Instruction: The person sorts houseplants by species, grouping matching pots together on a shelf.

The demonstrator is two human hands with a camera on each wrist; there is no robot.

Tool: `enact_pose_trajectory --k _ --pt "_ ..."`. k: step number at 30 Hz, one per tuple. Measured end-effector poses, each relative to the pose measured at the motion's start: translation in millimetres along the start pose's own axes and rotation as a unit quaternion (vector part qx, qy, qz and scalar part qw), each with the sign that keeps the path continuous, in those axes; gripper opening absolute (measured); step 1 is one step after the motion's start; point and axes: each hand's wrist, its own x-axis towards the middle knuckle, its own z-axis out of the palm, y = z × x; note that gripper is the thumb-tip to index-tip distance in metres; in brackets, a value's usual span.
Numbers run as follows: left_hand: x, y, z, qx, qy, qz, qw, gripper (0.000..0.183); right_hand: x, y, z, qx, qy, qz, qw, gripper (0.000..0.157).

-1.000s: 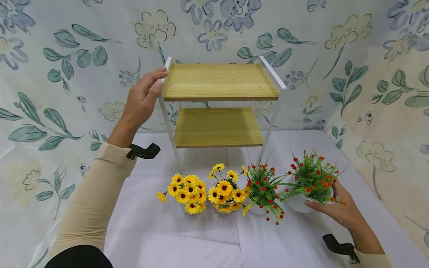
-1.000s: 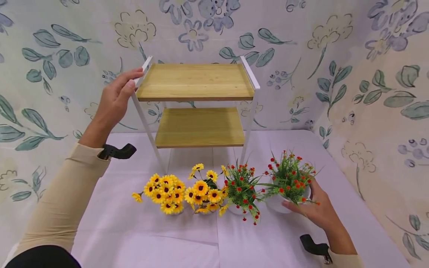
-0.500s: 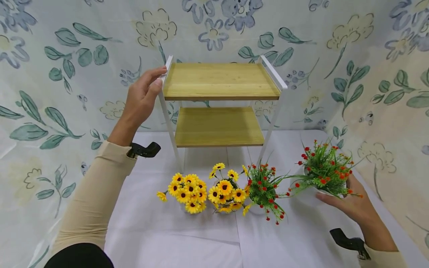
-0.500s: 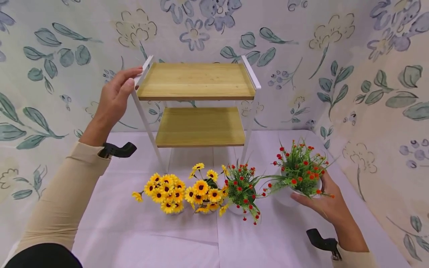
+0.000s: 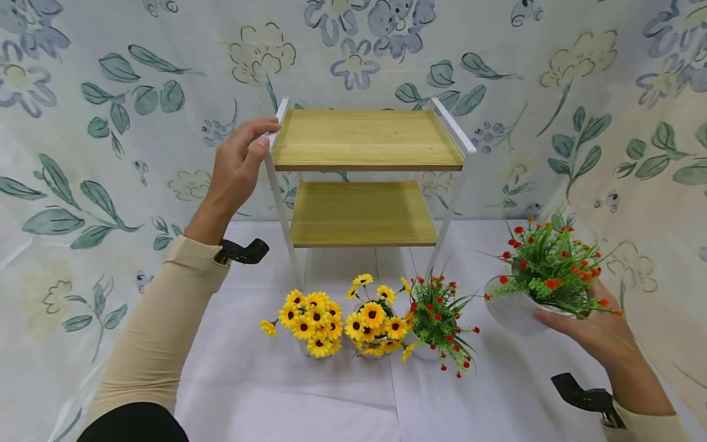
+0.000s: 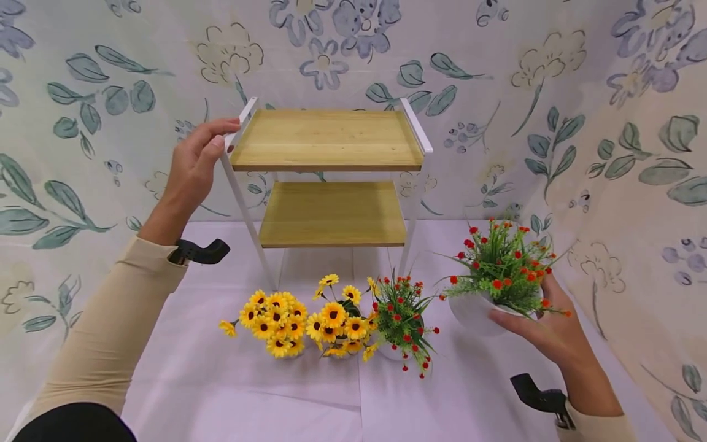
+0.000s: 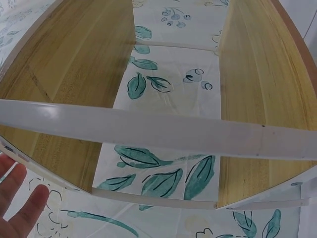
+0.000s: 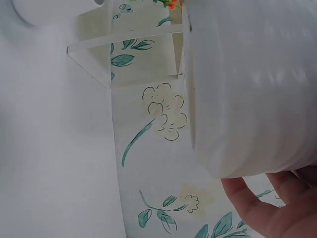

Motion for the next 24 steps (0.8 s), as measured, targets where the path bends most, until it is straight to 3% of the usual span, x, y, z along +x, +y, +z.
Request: enact_pose_trajectory --k 7,11,15,18,21,24 --pt "1.9 -11.6 2.6 -0.006 0.002 0.005 1.0000 0.043 10 -16 -1.1 0.060 0.015 -0.043 0.997 0.100" --pt "4.4 -25.9 1.5 0.009 0.008 0.011 0.9999 0.043 17 -30 -2.4 0.120 0.011 -0.039 0.992 0.098" --pt "6.8 -42.5 1.2 0.013 0.008 0.017 0.9997 0.045 20 -44 -6.6 0.074 0.020 -0.017 0.997 0.094" --pt "6.7 -44.2 1.3 0.011 0.006 0.019 0.9997 0.044 23 -56 -7.8 0.087 0.029 -0.029 0.995 0.093" --pt "6.1 -41.4 1.1 0.015 0.007 0.015 0.9998 0.044 27 -71 -7.5 0.155 0.019 -0.057 0.986 0.093" --pt "4.4 -31.4 1.1 0.015 0.005 0.009 0.9998 0.043 33 -88 -7.6 0.229 0.005 -0.089 0.969 0.096"
